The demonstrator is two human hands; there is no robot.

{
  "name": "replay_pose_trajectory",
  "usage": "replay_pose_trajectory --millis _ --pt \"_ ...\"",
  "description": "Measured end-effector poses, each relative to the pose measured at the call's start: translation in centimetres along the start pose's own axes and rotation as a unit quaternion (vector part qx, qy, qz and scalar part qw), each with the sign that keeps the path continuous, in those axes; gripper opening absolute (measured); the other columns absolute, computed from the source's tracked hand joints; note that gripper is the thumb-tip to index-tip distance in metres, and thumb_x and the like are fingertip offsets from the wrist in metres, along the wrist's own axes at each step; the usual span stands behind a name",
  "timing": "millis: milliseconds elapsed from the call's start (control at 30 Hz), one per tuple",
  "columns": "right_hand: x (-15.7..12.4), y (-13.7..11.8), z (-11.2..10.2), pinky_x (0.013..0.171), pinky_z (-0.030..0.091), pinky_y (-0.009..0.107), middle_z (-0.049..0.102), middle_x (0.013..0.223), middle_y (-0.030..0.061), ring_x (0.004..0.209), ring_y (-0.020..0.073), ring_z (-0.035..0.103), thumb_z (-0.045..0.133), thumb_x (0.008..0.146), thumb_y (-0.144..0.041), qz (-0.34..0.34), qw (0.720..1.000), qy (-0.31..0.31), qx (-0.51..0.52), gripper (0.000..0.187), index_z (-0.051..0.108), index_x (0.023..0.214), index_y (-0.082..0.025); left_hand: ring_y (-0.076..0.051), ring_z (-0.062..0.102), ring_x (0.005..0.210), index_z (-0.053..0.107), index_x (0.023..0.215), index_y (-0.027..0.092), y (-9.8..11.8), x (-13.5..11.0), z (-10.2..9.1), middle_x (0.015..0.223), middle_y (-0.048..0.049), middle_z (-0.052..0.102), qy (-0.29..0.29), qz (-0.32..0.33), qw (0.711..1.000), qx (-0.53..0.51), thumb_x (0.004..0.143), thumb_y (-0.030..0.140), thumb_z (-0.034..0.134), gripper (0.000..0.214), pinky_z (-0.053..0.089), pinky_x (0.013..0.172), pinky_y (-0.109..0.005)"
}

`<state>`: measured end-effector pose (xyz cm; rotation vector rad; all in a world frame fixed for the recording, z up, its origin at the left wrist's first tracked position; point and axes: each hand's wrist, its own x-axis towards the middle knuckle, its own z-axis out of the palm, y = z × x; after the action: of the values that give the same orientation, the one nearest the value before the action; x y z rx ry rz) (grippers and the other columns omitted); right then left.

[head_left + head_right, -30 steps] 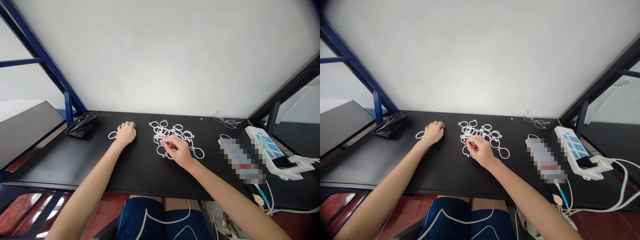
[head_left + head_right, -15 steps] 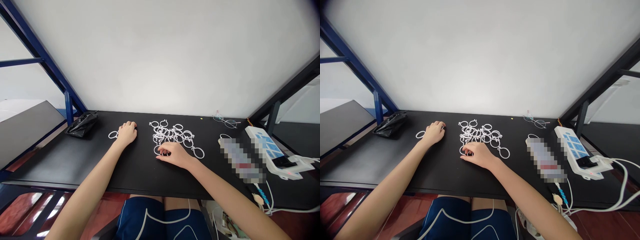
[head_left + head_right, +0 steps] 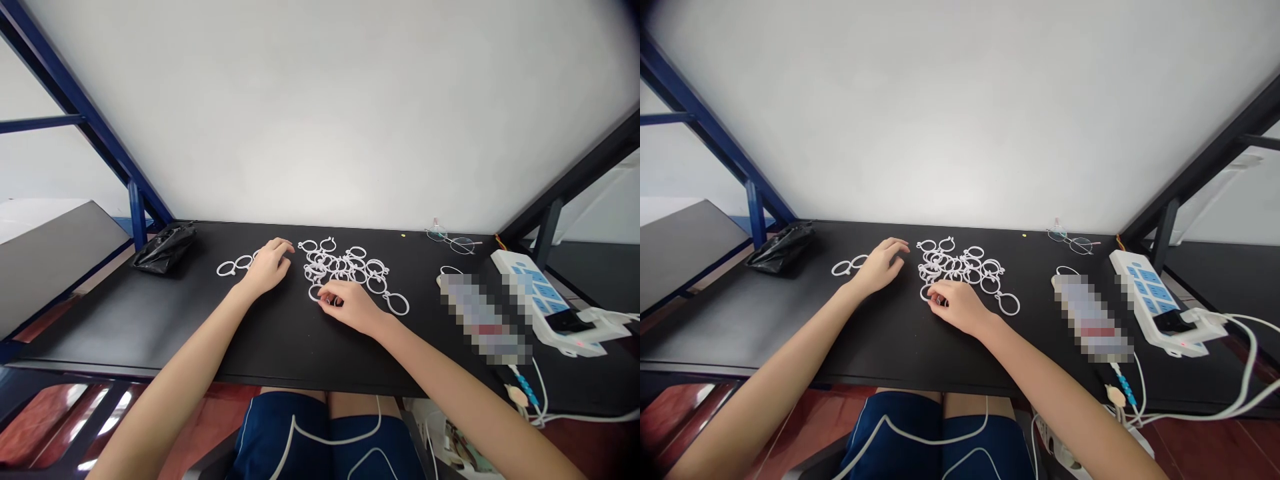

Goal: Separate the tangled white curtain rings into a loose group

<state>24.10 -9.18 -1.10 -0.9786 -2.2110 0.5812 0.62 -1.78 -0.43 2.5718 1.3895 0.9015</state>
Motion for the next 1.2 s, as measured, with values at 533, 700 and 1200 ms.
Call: replay_pose_trajectory --millis 533,700,1200 --pt "0.2 -0.2 0.4 0.058 0.055 0.026 0.060 0.076 0.0027 0.065 0.0134 0.059 0.055 0.085 -0.015 -0.027 0.992 0.113 0.046 0.009 0.063 0.085 -0.019 -0.015 0.060 0.079 0.058 0.093 0.019 2.3 -0.5 0.7 0.091 -0.0026 0.061 -0.084 0.076 0.992 -0.058 0.084 0.013 0.048 0.015 0.047 0.071 -0.027" --pt "0.2 -0.3 0.2 0.063 0.054 0.028 0.063 0.082 0.0036 0.068 0.0134 0.059 0.052 0.087 -0.013 -0.056 0.977 0.203 0.043 0.013 0.063 0.088 -0.020 -0.015 0.060 0.080 0.059 0.092 0.018 2.8 -0.7 0.7 0.089 -0.0033 0.061 -0.089 0.082 0.991 -0.058 0.086 0.014 0.047 0.014 0.048 0.073 -0.027" --pt "-0.3 -0.7 0.9 0.068 0.057 0.028 0.067 0.088 0.0045 0.078 0.0147 0.064 0.056 0.088 -0.010 -0.048 0.956 0.264 0.119 0.014 0.063 0.094 -0.021 -0.014 0.060 0.081 0.061 0.094 0.017 2.1 -0.8 1.3 0.088 -0.0044 0.062 -0.073 0.040 0.991 -0.107 0.091 0.022 0.048 0.014 0.049 0.074 -0.026"
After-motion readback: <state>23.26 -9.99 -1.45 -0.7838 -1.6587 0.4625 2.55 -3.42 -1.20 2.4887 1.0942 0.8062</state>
